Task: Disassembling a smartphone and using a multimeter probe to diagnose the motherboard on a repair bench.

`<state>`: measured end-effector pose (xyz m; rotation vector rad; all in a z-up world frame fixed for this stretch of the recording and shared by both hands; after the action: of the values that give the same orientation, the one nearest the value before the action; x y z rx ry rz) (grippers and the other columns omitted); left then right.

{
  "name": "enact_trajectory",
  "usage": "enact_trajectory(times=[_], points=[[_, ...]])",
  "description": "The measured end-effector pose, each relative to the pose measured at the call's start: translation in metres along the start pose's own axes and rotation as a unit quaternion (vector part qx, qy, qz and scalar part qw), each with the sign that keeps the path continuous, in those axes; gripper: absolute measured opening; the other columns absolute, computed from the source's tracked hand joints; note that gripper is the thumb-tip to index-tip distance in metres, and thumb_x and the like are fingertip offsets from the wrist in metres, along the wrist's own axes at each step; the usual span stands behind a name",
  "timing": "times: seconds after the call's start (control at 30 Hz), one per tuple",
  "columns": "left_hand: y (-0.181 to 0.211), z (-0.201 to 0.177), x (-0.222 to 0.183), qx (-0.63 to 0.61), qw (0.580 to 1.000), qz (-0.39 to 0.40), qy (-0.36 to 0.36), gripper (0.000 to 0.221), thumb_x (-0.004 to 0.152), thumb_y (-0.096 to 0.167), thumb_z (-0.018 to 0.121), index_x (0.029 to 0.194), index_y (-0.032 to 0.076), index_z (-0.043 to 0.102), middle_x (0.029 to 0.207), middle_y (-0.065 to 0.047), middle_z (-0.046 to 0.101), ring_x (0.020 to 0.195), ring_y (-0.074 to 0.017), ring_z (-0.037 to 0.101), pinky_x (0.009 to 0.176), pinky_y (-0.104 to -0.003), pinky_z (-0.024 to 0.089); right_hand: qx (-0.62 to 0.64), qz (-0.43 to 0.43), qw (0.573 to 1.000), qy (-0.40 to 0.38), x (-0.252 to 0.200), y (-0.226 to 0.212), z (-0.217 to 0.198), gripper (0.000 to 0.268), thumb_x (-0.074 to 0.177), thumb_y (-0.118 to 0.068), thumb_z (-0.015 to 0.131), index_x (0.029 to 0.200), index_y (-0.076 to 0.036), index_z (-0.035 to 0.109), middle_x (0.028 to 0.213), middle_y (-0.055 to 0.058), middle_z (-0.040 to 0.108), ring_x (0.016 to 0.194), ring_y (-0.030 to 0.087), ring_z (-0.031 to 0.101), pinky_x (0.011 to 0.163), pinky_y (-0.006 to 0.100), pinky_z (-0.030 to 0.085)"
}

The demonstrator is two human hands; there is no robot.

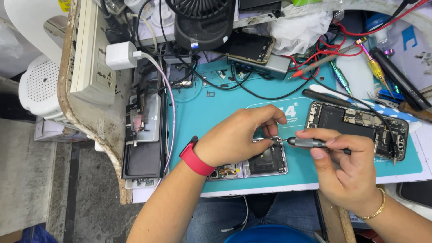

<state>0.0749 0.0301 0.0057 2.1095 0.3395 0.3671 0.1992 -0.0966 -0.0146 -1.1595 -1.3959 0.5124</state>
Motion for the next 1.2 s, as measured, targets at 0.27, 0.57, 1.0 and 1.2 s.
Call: enact_trajectory(times=[0.27, 0.57, 1.0, 1.2], points=[[-0.002, 0.0, 0.001, 0.023, 1.0, -0.008, -0.002, 0.036, 0.082, -0.001, 0.072, 0.113, 0.01, 0.058, 0.095, -0.004, 0.071, 0.087, -0.0184, 0.071, 0.081, -0.032, 0.057, -0.006, 0.002, 1.0, 0.018, 0.004, -0.002, -0.001, 0.026, 0.104, -0.001, 0.046, 0.119, -0.01, 0.027, 0.117, 0.033, 0.065, 0.111, 0.038, 0.073, 0.096, 0.041, 0.065], [-0.013, 0.002, 0.001, 0.121, 0.992, -0.038, 0.026, 0.017, 0.088, 0.007, 0.058, 0.105, 0.01, 0.06, 0.088, -0.004, 0.072, 0.082, -0.0295, 0.068, 0.071, -0.043, 0.049, -0.127, -0.032, 0.991, 0.018, 0.01, -0.005, 0.004, 0.037, 0.107, -0.005, 0.043, 0.135, -0.005, 0.02, 0.109, 0.03, 0.067, 0.099, 0.034, 0.073, 0.1, 0.041, 0.054], [0.006, 0.003, -0.006, 0.175, 0.984, 0.016, -0.001, 0.014, 0.091, 0.017, 0.06, 0.09, 0.011, 0.073, 0.084, -0.005, 0.069, 0.08, -0.0318, 0.065, 0.074, -0.047, 0.047, -0.138, -0.025, 0.989, 0.052, 0.011, -0.007, -0.002, 0.034, 0.109, -0.007, 0.043, 0.136, -0.005, 0.022, 0.107, 0.03, 0.066, 0.089, 0.034, 0.072, 0.097, 0.041, 0.054], [0.008, 0.017, -0.019, 0.269, 0.96, 0.033, -0.069, 0.031, 0.094, 0.023, 0.056, 0.117, 0.021, 0.078, 0.11, -0.009, 0.063, 0.088, -0.0342, 0.06, 0.075, -0.049, 0.041, -0.096, 0.012, 0.994, 0.06, 0.015, -0.005, -0.002, 0.033, 0.107, -0.002, 0.041, 0.134, -0.004, 0.022, 0.108, 0.031, 0.063, 0.095, 0.034, 0.071, 0.089, 0.04, 0.065]])
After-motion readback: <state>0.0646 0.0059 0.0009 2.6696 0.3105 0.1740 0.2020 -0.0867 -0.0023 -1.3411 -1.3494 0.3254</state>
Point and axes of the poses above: each hand's wrist, its own x-axis towards the middle knuckle, its own z-axis out of the palm, y = z × x, the point moved 8 cm from there along x, towards the middle knuckle
